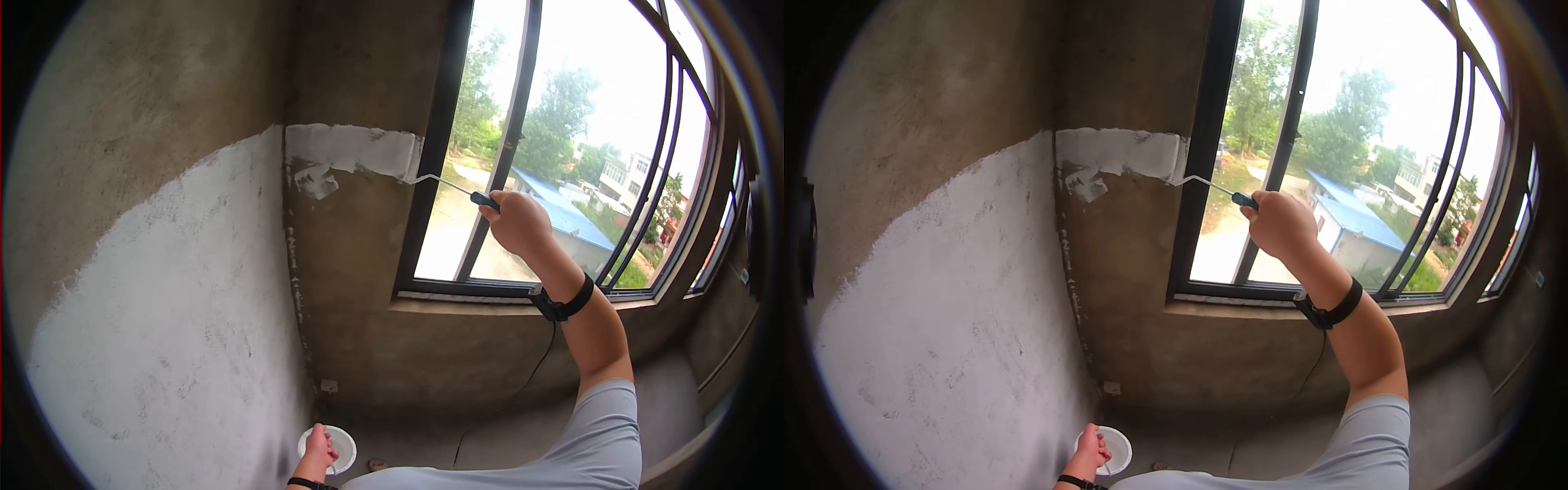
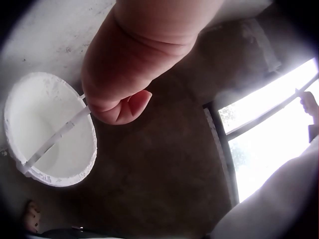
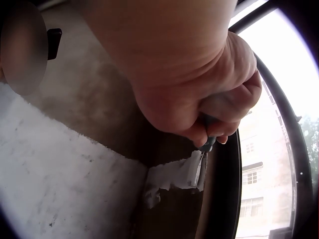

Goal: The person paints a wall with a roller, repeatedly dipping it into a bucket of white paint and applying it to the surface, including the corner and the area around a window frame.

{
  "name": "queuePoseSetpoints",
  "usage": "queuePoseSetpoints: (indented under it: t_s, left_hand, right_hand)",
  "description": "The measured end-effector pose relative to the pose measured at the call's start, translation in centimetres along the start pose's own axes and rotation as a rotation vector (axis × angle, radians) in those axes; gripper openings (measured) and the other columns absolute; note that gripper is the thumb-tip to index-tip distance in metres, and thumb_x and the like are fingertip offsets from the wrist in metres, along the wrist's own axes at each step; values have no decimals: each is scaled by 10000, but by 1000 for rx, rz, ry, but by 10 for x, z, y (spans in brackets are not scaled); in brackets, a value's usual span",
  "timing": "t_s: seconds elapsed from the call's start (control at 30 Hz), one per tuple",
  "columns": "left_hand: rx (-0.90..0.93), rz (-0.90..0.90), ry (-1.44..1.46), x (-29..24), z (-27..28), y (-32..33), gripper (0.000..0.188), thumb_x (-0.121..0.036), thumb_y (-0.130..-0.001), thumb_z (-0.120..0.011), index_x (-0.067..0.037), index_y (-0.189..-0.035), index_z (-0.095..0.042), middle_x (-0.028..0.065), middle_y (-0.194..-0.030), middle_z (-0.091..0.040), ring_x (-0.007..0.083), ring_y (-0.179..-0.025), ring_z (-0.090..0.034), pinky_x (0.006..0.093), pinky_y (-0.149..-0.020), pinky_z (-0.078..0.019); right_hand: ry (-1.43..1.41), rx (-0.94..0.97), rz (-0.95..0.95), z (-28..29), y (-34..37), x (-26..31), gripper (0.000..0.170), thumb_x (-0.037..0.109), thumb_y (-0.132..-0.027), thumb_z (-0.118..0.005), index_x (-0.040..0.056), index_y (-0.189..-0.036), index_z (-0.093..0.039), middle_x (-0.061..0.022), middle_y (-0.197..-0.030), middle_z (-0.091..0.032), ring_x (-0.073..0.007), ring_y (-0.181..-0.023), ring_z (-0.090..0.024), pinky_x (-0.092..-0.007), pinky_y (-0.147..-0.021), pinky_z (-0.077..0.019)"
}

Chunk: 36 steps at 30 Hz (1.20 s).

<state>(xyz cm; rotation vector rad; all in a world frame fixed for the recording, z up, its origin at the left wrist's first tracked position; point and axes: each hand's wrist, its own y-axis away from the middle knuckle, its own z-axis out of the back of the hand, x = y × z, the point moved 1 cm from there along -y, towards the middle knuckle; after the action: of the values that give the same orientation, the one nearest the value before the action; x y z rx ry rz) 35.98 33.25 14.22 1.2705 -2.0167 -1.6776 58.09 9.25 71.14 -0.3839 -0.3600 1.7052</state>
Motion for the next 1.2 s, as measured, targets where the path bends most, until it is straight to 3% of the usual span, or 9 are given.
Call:
queuePoseSetpoints:
  t_s: [0.2,0.27,0.47,0.67,0.77,0.83,0.93,1.07,1.2]
  left_hand:
    - [-32,-17,9,3,2,-1,246,-373,-902,-556,-139,-872,-483,-44,-555,-258,118,-456,-221,320,-505,-286]
    - [3,2,26,2,6,-7,302,-406,-936,-551,-106,-933,-511,-23,-573,-281,133,-468,-227,330,-497,-297]
    - [-11,-9,31,2,13,-9,297,-400,-931,-551,-105,-919,-509,-26,-567,-282,133,-460,-228,340,-491,-303]
    - [11,-21,-18,-4,5,2,260,-378,-901,-560,-132,-868,-484,-40,-560,-265,120,-460,-225,322,-503,-292]
    - [2,-7,-17,-8,6,-4,266,-383,-900,-567,-130,-872,-488,-38,-566,-271,120,-462,-227,325,-503,-297]
    - [-9,3,10,-9,10,-4,285,-397,-915,-563,-120,-888,-501,-34,-567,-278,126,-459,-230,332,-495,-298]
    - [-22,5,33,-9,14,-1,305,-411,-930,-560,-110,-905,-514,-30,-571,-288,131,-456,-232,338,-487,-298]
    - [-13,-21,18,-11,12,1,294,-401,-926,-561,-112,-901,-510,-30,-578,-293,131,-457,-232,338,-488,-296]
    - [-11,-16,15,-10,6,-4,281,-389,-921,-560,-115,-890,-506,-34,-573,-287,130,-457,-230,341,-486,-296]
  right_hand:
    - [-8,11,-4,3,-9,13,319,363,-1011,-588,71,-1039,-713,-141,-847,-708,-347,-882,-695,-478,-760,-527]
    - [-24,-8,-1,2,-8,5,317,360,-1009,-591,71,-1043,-716,-143,-847,-708,-346,-877,-695,-476,-761,-526]
    - [-53,27,-46,9,6,-17,305,349,-998,-599,85,-1081,-730,-143,-838,-706,-343,-864,-691,-469,-762,-519]
    - [-14,-72,-43,1,7,-35,273,341,-981,-612,113,-1068,-735,-159,-804,-704,-361,-842,-689,-476,-744,-516]
    - [77,-181,-20,-7,4,-37,259,328,-968,-627,112,-1058,-736,-168,-815,-713,-381,-829,-690,-486,-734,-517]
    - [-33,-340,19,-6,8,-36,252,312,-960,-639,89,-1032,-731,-174,-831,-717,-393,-829,-690,-493,-729,-518]
    - [-37,-374,39,-8,8,-41,241,296,-955,-646,73,-1009,-720,-176,-816,-713,-394,-836,-691,-491,-730,-517]
    - [-19,-273,-25,-3,13,-44,230,295,-949,-658,83,-1016,-721,-180,-805,-707,-402,-834,-686,-493,-726,-512]
    - [-74,-352,39,-5,21,-53,224,299,-950,-656,91,-1004,-719,-176,-795,-703,-403,-818,-681,-495,-718,-509]
